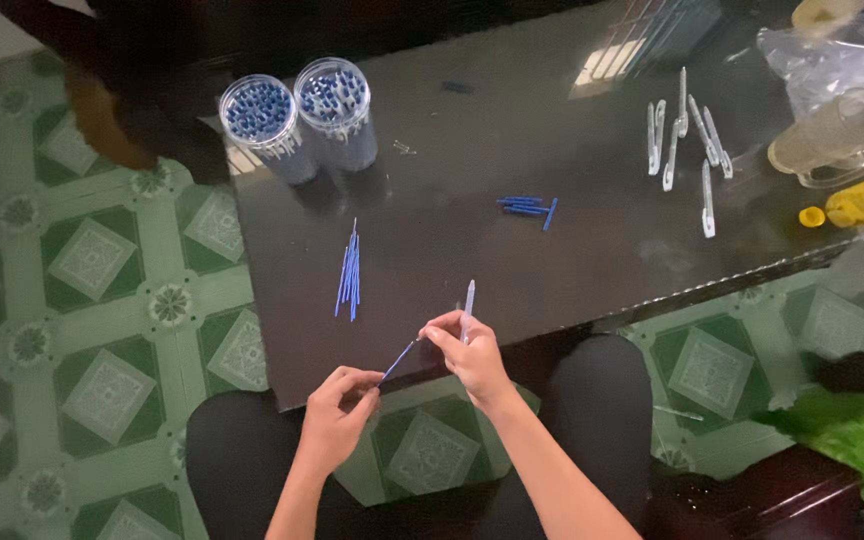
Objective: The person assembles ballpoint pens by hand, inserting blue ink cartridges into clear plastic pen barrels and then attaching plastic caps and tips.
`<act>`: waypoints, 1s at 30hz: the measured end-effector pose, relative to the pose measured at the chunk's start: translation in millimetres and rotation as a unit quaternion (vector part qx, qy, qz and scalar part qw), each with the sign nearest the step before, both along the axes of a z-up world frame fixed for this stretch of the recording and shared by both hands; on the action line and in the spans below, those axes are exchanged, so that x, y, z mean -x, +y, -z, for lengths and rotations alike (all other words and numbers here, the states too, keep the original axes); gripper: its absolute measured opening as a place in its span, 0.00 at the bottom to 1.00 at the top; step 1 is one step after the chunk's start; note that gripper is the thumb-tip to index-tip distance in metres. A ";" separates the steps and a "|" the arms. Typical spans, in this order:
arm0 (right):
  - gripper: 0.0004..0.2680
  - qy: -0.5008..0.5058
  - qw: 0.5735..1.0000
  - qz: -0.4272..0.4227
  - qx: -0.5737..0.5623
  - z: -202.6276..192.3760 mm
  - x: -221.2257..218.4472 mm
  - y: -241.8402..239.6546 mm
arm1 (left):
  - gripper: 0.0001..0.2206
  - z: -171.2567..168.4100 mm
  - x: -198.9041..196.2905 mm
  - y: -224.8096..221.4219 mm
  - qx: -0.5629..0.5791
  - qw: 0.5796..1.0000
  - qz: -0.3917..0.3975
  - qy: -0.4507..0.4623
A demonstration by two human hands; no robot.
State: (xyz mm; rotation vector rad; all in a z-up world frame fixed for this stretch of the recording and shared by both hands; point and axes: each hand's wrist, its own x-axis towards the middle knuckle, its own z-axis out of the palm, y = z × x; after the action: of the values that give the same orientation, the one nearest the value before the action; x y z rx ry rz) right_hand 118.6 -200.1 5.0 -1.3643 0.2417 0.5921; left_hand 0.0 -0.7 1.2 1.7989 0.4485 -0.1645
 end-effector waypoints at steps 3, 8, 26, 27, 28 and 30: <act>0.04 -0.002 1.000 -0.012 -0.005 -5.9 -2.2 0.2 | 0.09 -5.8 -4.3 -0.7 -0.006 1.000 0.004 0.005; 0.04 -0.001 1.000 -0.009 -0.001 -0.9 1.8 2.4 | 0.09 -12.4 -3.3 -0.9 -0.009 1.000 0.009 0.025; 0.02 -0.056 0.997 -0.030 0.049 -2.3 2.6 5.9 | 0.10 -21.5 -4.6 -1.3 -0.021 0.999 0.022 0.024; 0.02 -0.056 0.997 -0.030 0.048 -0.2 2.3 5.5 | 0.10 -22.4 -5.1 -1.7 -0.021 0.999 0.022 0.024; 0.02 -0.067 0.995 -0.048 0.053 1.8 2.2 4.9 | 0.10 -23.1 -5.2 -2.4 -0.020 0.999 0.022 0.027; 0.03 -0.079 0.993 -0.066 0.057 6.1 2.9 4.8 | 0.10 -18.3 -4.6 -4.9 -0.019 0.999 0.021 0.028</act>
State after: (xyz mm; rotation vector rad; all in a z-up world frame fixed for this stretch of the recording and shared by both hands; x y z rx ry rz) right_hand 115.8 -195.2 -1.0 -1.5377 0.0579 0.5849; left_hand 4.6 -5.6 19.5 1.8462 0.4555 -0.2375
